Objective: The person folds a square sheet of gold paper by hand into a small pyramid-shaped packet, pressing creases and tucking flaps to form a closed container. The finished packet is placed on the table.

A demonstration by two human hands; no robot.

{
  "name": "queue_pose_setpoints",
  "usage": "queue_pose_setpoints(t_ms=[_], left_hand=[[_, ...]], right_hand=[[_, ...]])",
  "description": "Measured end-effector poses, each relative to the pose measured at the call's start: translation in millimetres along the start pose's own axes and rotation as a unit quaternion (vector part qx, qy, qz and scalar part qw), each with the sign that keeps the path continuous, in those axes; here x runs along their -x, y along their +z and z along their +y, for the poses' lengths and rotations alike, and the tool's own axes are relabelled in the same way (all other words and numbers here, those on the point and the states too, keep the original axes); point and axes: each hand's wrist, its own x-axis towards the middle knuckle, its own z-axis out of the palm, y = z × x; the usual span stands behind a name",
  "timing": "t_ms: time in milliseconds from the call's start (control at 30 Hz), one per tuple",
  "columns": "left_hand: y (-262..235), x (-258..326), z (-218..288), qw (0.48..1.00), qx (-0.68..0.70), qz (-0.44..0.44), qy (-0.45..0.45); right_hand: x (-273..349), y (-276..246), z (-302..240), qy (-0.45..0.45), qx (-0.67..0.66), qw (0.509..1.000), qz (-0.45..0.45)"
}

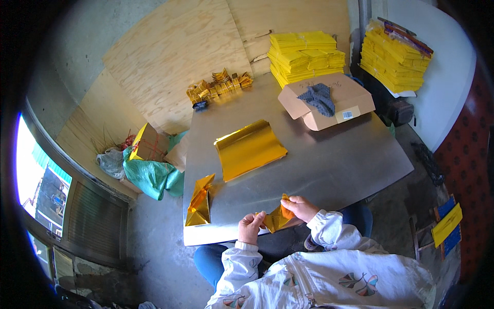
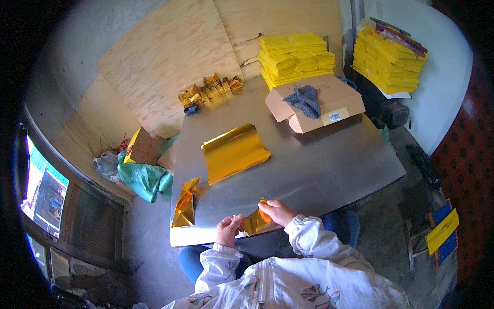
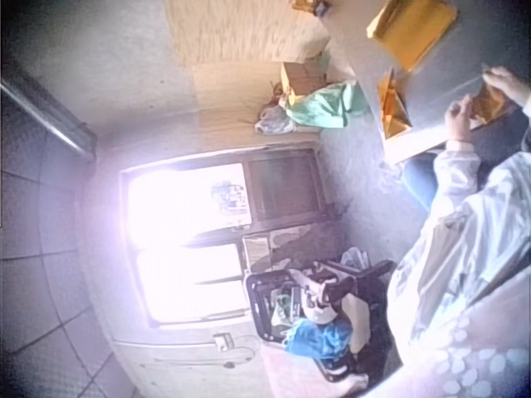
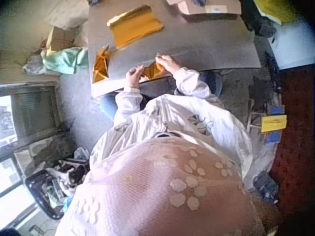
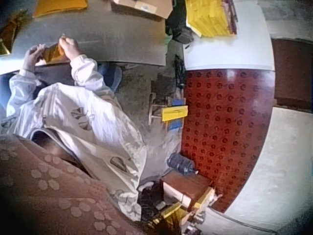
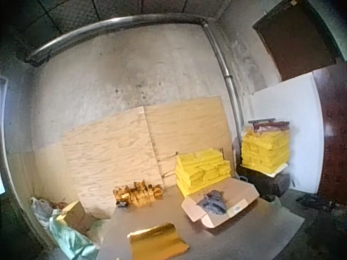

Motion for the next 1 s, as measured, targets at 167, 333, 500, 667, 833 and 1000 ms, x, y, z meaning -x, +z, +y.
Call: queue_pose_setpoints(t_ms=[167,333,500,667,833,1000], left_hand=[[12.5,5.5,-9.2,0.996,0.068,-0.046,-0.035],[18.8,7.9,-10.6,0.997,0.031,-0.056,-0.052],[20.1,7.0,-5.6,0.998,0.035,-0.051,-0.012],[22.2,12.4,0.9,0.997,0.020,-0.070,-0.006],[24.3,14.4,13.1,0.996,0.010,-0.084,0.022],[24.7,14.3,19.9,1.000,0.012,-0.015,0.019]], right_hand=[[-0.2,5.8,-2.7,-0.039,0.036,0.997,0.057],[-3.8,11.0,-3.5,-0.062,0.030,0.994,0.090],[-6.5,13.8,-9.0,-0.094,0.019,0.987,0.129],[-3.0,12.7,-18.0,-0.118,0.022,0.984,0.132],[-1.4,15.5,-29.4,-0.128,0.019,0.981,0.141],[-6.7,29.6,-37.0,-0.091,-0.058,0.980,0.164]])
